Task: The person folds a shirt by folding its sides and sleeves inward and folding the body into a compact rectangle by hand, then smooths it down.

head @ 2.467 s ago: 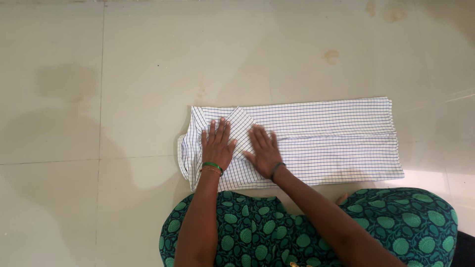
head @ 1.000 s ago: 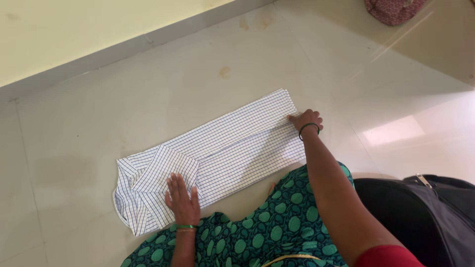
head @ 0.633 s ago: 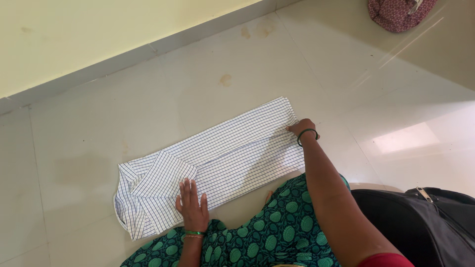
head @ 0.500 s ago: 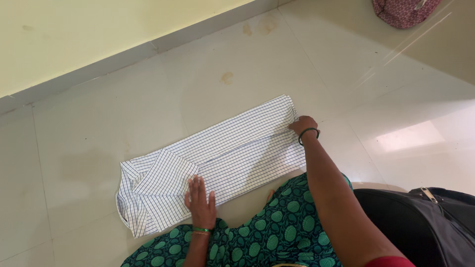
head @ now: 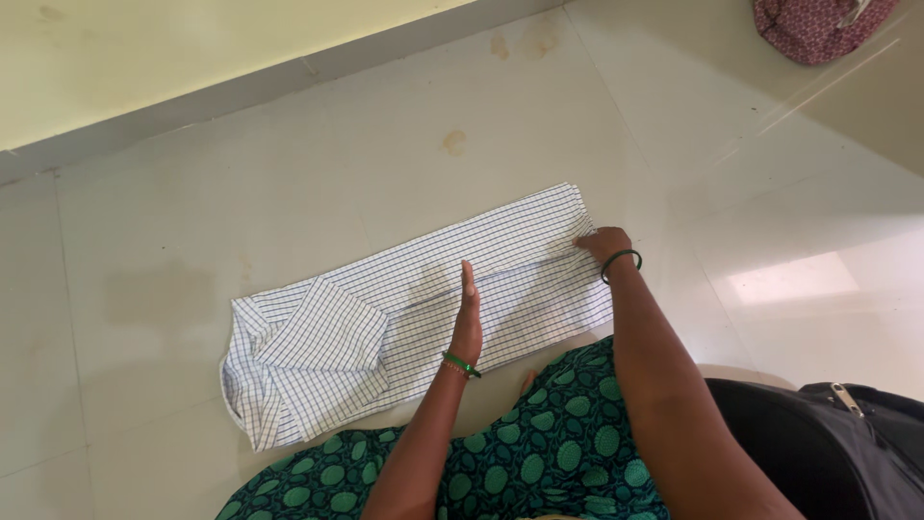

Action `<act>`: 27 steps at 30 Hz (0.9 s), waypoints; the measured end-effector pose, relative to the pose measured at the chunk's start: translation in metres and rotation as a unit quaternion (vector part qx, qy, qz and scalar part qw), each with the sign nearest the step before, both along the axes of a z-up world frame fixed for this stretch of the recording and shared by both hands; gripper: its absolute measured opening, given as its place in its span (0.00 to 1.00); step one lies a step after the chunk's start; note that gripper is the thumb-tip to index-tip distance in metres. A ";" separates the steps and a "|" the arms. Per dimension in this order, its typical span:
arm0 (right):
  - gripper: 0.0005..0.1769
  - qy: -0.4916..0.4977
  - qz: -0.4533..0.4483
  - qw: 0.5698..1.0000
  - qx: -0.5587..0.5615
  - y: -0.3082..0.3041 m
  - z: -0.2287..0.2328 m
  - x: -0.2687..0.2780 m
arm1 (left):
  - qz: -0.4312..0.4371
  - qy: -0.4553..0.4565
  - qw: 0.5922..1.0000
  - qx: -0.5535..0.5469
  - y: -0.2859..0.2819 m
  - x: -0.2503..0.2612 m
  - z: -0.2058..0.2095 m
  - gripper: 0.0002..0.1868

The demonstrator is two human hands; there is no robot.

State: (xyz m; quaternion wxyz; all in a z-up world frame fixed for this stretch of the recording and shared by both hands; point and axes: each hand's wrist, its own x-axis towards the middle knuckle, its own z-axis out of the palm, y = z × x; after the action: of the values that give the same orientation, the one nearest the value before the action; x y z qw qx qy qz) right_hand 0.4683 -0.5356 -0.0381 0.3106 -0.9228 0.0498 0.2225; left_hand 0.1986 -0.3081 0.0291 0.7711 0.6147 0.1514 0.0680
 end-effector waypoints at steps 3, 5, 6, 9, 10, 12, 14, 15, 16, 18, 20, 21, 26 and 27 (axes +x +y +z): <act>0.36 0.015 0.014 0.991 -0.130 0.012 0.041 -0.015 | -0.008 0.019 1.000 0.010 -0.009 0.009 -0.002 0.51; 0.37 0.016 -0.016 0.989 -0.149 0.026 0.068 -0.033 | 0.012 0.026 0.998 0.050 -0.014 0.010 -0.004 0.49; 0.38 0.015 -0.045 0.985 -0.168 0.032 0.077 -0.042 | 0.008 0.026 0.998 0.049 -0.017 0.010 -0.006 0.49; 0.40 0.020 -0.072 0.978 -0.194 0.046 0.086 -0.055 | 0.016 0.053 0.984 0.171 -0.025 0.008 -0.014 0.44; 0.40 0.019 -0.073 0.978 -0.194 0.045 0.085 -0.054 | -0.022 0.102 0.954 0.282 -0.026 0.009 -0.017 0.43; 0.37 0.056 -0.076 0.982 -0.161 0.044 0.078 -0.051 | -0.059 0.149 0.907 0.390 -0.027 0.009 -0.023 0.41; 0.37 0.071 -0.075 0.984 -0.147 0.041 0.071 -0.048 | -0.105 0.202 0.866 0.445 -0.028 0.010 -0.027 0.40; 0.36 0.087 -0.073 0.984 -0.135 0.041 0.068 -0.046 | -0.104 0.201 0.866 0.445 -0.027 0.009 -0.029 0.40; 0.36 0.087 -0.074 0.984 -0.135 0.040 0.066 -0.045 | -0.122 0.208 0.850 0.468 -0.027 0.007 -0.030 0.40; 0.34 0.075 -0.043 0.985 -0.151 0.042 0.064 -0.043 | -0.139 0.213 0.834 0.490 -0.028 0.006 -0.030 0.40; 0.32 0.060 -0.029 0.985 -0.156 0.041 0.062 -0.042 | -0.142 0.217 0.837 0.482 -0.027 0.008 -0.030 0.41; 0.31 0.044 -0.015 0.986 -0.162 0.042 0.060 -0.041 | -0.140 0.216 0.837 0.482 -0.027 0.009 -0.029 0.41; 0.34 -0.025 0.048 0.996 -0.074 0.032 0.046 -0.034 | -0.159 0.229 0.840 0.466 -0.024 0.008 -0.026 0.41; 0.35 -0.025 0.052 0.996 -0.063 0.032 0.048 -0.034 | -0.158 0.228 0.840 0.466 -0.024 0.010 -0.025 0.41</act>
State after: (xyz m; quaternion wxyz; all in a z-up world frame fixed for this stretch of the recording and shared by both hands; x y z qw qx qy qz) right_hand 0.4345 -0.5039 0.0097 0.2407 -0.9473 0.0082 0.2114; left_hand 0.2084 -0.3317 0.0039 0.3377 0.9153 0.1737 -0.1343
